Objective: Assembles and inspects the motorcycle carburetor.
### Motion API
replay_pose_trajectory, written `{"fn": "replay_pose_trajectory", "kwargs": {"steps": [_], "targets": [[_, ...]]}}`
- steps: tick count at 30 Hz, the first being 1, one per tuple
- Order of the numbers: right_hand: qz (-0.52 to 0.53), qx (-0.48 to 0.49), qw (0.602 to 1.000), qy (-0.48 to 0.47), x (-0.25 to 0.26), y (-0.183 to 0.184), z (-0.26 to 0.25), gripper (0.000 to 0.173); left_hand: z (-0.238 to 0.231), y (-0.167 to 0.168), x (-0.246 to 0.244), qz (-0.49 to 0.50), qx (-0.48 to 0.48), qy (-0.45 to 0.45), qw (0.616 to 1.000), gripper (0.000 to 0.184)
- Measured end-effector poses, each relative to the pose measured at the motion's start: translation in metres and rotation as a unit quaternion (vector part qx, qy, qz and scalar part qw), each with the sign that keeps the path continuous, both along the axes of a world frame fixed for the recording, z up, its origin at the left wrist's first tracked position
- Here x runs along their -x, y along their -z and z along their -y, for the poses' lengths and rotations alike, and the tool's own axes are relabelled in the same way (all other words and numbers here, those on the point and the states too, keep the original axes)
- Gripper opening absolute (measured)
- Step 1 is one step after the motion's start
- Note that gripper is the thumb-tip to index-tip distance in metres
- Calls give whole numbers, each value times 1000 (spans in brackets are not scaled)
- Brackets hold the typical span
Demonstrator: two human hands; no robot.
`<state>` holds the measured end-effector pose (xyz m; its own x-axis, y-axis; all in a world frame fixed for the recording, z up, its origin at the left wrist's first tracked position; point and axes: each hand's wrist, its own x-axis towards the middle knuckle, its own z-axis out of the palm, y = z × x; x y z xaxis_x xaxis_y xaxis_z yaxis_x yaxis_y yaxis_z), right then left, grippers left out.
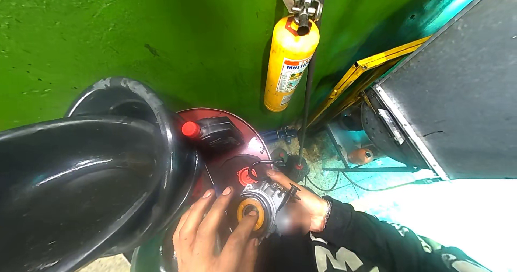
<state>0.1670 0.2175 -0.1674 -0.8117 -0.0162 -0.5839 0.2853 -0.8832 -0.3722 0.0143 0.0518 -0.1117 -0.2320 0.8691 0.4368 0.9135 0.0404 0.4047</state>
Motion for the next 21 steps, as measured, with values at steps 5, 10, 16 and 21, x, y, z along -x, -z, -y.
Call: {"fn": "replay_pose_trajectory", "kwargs": {"steps": [5,10,16,21], "targets": [[-5,-2,1000,2,-1,-3,0,53,5,-9,4,31,45,34,998,37],[9,-8,1000,2,-1,-3,0,55,4,-8,-1,-11,57,15,998,56],[11,-19,1000,1,-3,-1,1,55,0,-10,-6,-34,75,-5,997,49],[14,-34,999,7,-1,-1,1,55,-6,-12,-10,-54,98,-28,993,53]]}}
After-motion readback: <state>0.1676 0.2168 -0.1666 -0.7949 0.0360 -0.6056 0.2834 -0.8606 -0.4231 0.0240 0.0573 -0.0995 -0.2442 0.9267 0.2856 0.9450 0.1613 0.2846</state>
